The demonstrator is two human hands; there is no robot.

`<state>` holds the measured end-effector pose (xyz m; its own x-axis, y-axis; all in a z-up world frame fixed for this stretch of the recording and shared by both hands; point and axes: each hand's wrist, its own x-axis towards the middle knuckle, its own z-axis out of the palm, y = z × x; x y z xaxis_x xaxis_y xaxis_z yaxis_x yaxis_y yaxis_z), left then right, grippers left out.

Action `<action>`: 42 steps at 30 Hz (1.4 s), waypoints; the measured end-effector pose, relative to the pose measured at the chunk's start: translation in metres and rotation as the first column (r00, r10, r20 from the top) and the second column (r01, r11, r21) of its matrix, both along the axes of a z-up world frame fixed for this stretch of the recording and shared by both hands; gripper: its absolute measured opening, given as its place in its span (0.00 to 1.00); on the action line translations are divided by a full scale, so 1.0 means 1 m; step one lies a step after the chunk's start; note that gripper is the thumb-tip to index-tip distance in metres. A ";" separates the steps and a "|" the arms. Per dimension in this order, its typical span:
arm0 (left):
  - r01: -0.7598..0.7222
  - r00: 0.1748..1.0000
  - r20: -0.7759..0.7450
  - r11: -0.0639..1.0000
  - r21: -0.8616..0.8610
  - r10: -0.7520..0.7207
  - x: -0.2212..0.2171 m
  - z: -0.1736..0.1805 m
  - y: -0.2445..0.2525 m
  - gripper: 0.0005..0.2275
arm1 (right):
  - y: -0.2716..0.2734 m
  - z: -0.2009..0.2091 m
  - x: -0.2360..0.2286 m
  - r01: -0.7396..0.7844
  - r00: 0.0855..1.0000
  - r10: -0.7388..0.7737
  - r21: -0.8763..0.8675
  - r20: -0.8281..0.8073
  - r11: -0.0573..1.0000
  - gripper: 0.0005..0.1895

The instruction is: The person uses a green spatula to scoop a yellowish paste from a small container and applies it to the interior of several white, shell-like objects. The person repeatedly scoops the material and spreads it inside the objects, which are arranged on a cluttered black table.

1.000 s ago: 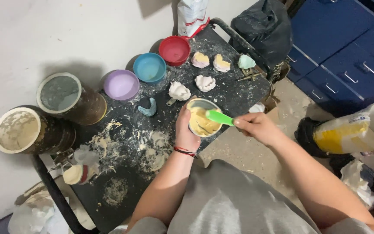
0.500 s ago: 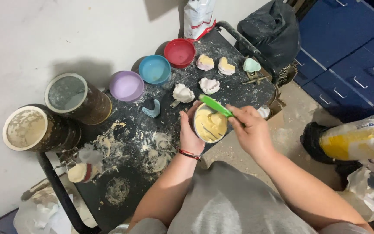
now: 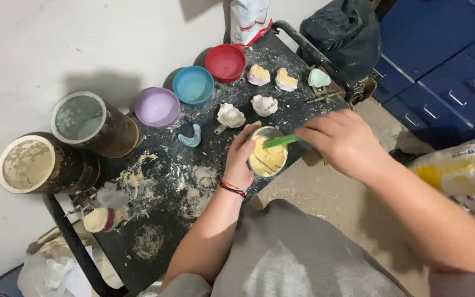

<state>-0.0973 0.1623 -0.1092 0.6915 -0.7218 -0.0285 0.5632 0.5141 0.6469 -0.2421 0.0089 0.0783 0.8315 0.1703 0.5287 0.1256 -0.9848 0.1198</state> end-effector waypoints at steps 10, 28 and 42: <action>-0.322 0.946 -0.013 0.945 0.058 0.324 -0.006 0.017 -0.016 0.22 | 0.054 0.005 -0.007 0.473 0.671 -0.454 -0.133 -0.586 0.871 0.08; -0.310 0.950 0.073 0.946 0.098 0.303 -0.014 0.013 -0.008 0.21 | 0.031 -0.057 -0.002 0.332 0.876 -0.288 0.051 -0.387 0.942 0.10; -0.303 0.934 -0.166 0.947 0.108 0.318 -0.003 -0.007 -0.012 0.26 | 0.061 -0.091 -0.015 0.570 0.810 -0.089 0.814 -0.580 -0.113 0.10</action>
<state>-0.1005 0.1501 -0.1160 0.8588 -0.4624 -0.2207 0.4939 0.6326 0.5966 -0.2575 0.0697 -0.0131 0.6978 -0.6165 -0.3647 -0.4760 -0.0187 -0.8792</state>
